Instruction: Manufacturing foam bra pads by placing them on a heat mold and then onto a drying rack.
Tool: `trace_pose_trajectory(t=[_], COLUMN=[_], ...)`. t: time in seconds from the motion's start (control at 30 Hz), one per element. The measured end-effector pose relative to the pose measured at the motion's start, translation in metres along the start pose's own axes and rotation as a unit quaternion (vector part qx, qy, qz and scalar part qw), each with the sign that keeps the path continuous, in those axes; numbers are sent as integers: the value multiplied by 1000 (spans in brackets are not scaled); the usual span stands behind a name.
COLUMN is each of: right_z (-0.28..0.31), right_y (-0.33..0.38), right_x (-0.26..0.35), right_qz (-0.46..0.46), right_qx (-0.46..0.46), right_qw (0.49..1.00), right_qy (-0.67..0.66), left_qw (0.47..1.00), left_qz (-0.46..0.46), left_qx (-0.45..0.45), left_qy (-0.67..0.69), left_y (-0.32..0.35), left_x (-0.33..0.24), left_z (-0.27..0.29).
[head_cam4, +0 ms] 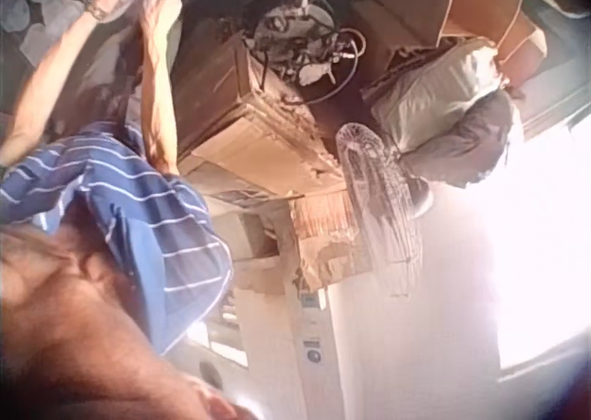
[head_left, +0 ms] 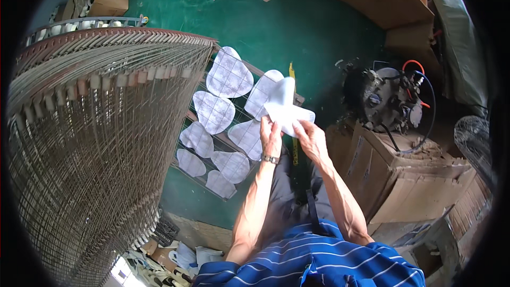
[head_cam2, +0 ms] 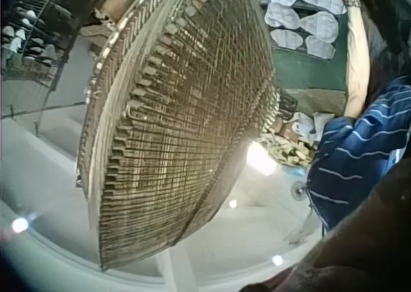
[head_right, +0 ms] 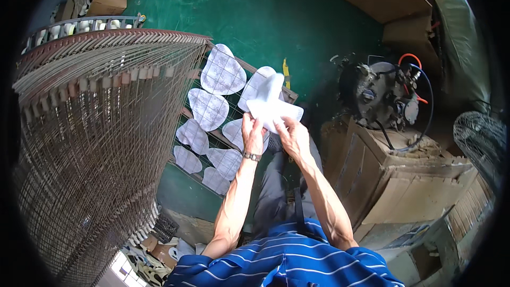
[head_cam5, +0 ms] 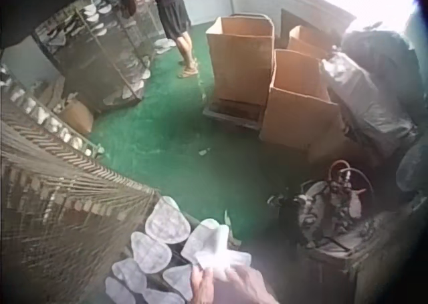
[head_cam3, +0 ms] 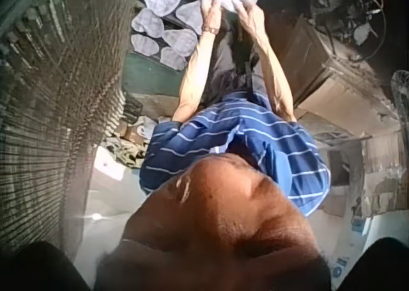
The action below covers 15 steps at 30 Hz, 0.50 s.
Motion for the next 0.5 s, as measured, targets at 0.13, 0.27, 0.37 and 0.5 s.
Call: trace_pose_trajectory(t=[0.13,0.27,0.37,0.5], right_z=[17,8,-17,-66], right_y=[-26,-38,-43,-49], right_x=[-18,-73,-128,-192], right_qz=[17,-10,-43,-28], right_qx=[-72,-34,-7,5], right_qw=[997,999,998,999], right_qy=[-21,20,43,46], left_qw=[997,997,995,996], left_qz=[-56,-64,-80,-62], left_qx=[46,33,45,39], left_qy=[-4,5,49,45], left_y=[-65,-139,-196,-298], left_x=[-35,-49,-53,-23], left_z=[7,60,98,198])
Point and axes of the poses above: each hand's wrist, its own y-axis away from the middle knuckle, its own z-axis out of the back of the hand, x = y × z, the point moved 6 cm from there along -y, towards the middle knuckle, and after that the axes turned 13 degrees about z, right-handed, at the moved point
